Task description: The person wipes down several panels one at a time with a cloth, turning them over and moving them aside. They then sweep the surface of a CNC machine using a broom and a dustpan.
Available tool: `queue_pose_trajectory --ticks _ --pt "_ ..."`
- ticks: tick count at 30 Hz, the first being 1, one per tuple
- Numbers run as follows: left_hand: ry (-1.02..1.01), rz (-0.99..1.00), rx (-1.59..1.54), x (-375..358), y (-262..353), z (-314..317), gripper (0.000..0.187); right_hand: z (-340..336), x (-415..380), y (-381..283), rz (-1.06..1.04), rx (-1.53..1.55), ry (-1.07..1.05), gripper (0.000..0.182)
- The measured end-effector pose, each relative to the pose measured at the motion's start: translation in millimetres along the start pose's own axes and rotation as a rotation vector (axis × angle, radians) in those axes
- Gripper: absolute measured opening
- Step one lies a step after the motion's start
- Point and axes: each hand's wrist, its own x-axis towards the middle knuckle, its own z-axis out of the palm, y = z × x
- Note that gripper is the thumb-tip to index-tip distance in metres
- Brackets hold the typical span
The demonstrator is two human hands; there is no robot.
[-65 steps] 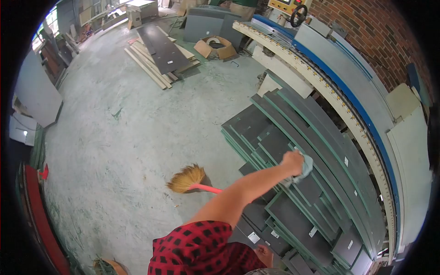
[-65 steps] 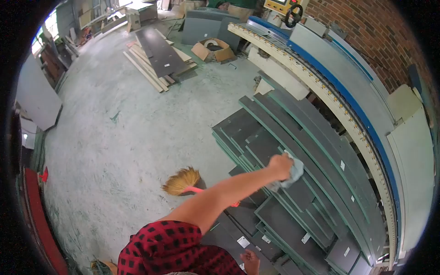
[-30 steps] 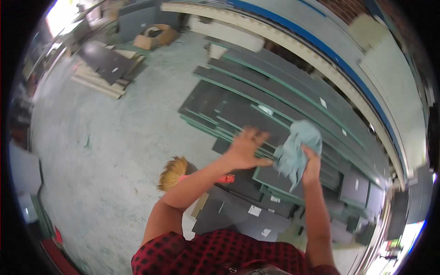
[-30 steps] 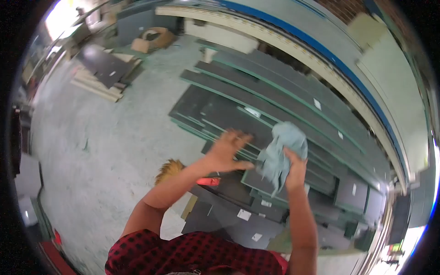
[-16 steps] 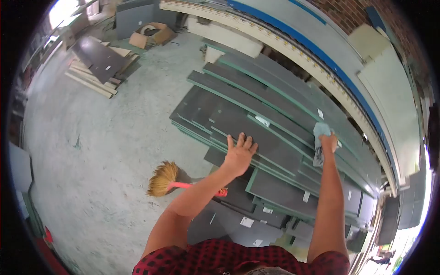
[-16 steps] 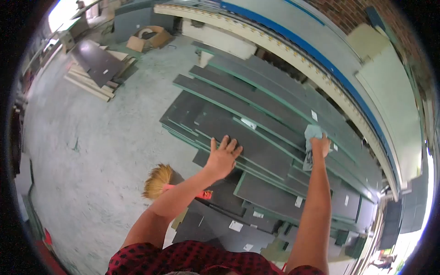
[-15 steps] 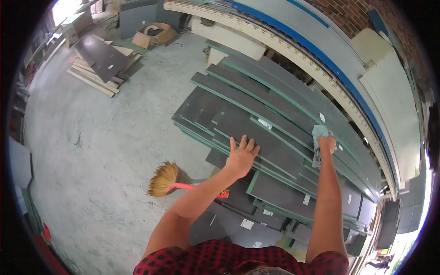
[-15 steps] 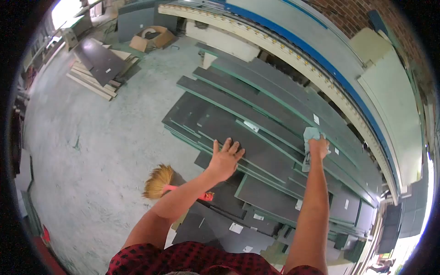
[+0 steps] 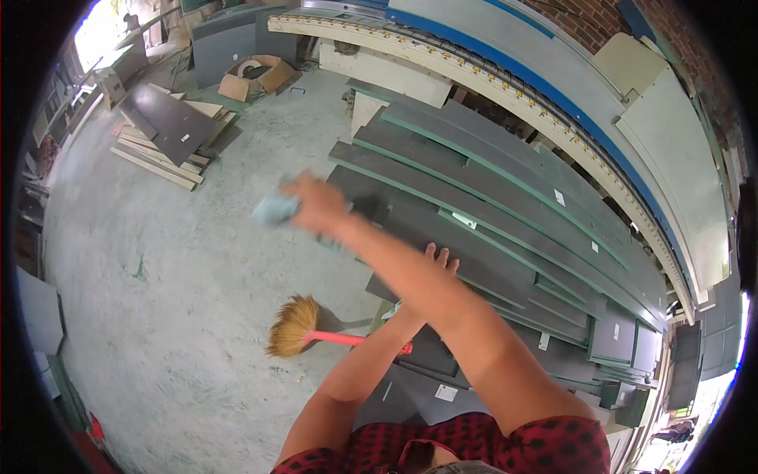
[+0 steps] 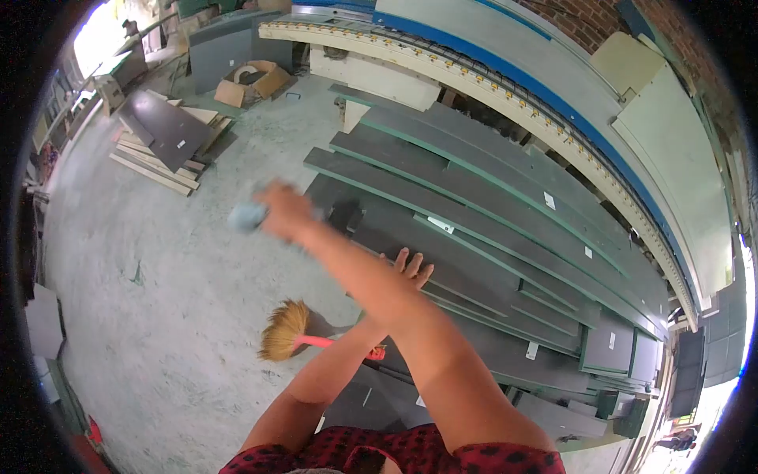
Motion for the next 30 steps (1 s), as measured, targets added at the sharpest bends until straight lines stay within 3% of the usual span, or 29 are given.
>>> queue_pose_trajectory --ticks 1,4,6,8,10,11,12,13,14,15,16,20,22,23,25,26,27,28,29,30 --pt "-0.103 -0.017 0.004 2.8 4.8 -31.4 0.061 12.1 -18.3 -22.3 -0.125 -0.02 -0.025 0.047" --pt "-0.15 -0.04 0.032 6.4 2.7 -25.8 0.062 22.6 -73.3 -66.2 -0.383 -0.021 -0.112 0.05" --pt "-0.129 -0.1 0.053 3.2 0.6 -18.6 0.061 14.6 -101.2 -59.9 -0.372 0.033 -0.147 0.05" --pt "-0.101 -0.036 -0.061 -3.1 0.3 -19.9 0.059 -5.1 -123.2 -40.4 -0.285 -0.008 -0.158 0.049" --pt "-0.164 -0.073 -0.169 -15.2 5.6 -15.8 0.061 -20.8 -149.2 -8.2 -0.159 0.031 -0.077 0.052" --pt "-0.138 -0.112 -0.153 -30.7 16.1 -0.5 0.061 -33.8 -168.1 0.4 0.04 0.119 -0.044 0.05" --pt "-0.199 -0.088 -0.485 -52.0 32.0 27.8 0.064 -42.3 -180.9 21.8 0.105 0.266 0.003 0.049" --pt "-0.254 -0.053 -0.821 -70.5 46.9 56.5 0.066 -62.3 -193.4 15.5 0.469 0.579 0.03 0.05" --pt "-0.299 -0.007 -1.161 -78.5 51.6 67.0 0.069 -67.8 -210.5 33.7 0.64 0.804 0.107 0.054" --pt "-0.344 -0.006 -0.816 -88.7 58.1 37.4 0.066 -78.1 -226.6 29.1 0.809 0.679 0.336 0.055" --pt "-0.396 -0.016 -0.474 -104.9 70.5 -5.1 0.063 -85.1 -242.2 41.4 0.865 0.804 0.419 0.06" --pt "-0.311 0.039 -0.596 -136.9 76.0 -68.8 0.058 -110.4 -287.4 18.3 0.848 0.864 0.539 0.06" --pt "-0.282 0.058 -0.729 -152.4 64.7 -78.1 0.054 -106.9 -321.5 30.5 0.92 0.734 0.738 0.055" --pt "-0.275 0.059 -0.723 -163.1 55.9 -78.1 0.054 -109.1 -339.9 41.6 0.91 0.736 0.736 0.055" --pt "-0.14 -0.179 -0.775 -189.0 38.6 -79.1 0.054 -116.1 -377.6 64.8 0.513 0.459 0.397 0.055" --pt "-0.212 -0.3 -0.728 -193.8 30.6 -107.7 0.053 -114.8 -393.1 69.0 0.507 0.458 0.395 0.055" --pt "-0.285 -0.42 -0.679 -199.0 22.6 -136.1 0.053 -112.1 -408.3 72.3 0.496 0.18 0.356 0.056" --pt "-0.178 -0.423 -0.569 -213.4 13.6 -133.8 0.053 -110.5 -424.9 75.3 0.483 -0.099 0.313 0.057" --pt "-0.07 -0.424 -0.459 -227.6 2.4 -126.7 0.054 -112.5 -439.4 83.5 0.516 -0.054 0.24 0.061" --pt "-0.103 -0.529 -0.47 -239.7 -5.3 -125.4 0.054 -109.5 -451.5 88.4 0.514 -0.061 0.245 0.061"
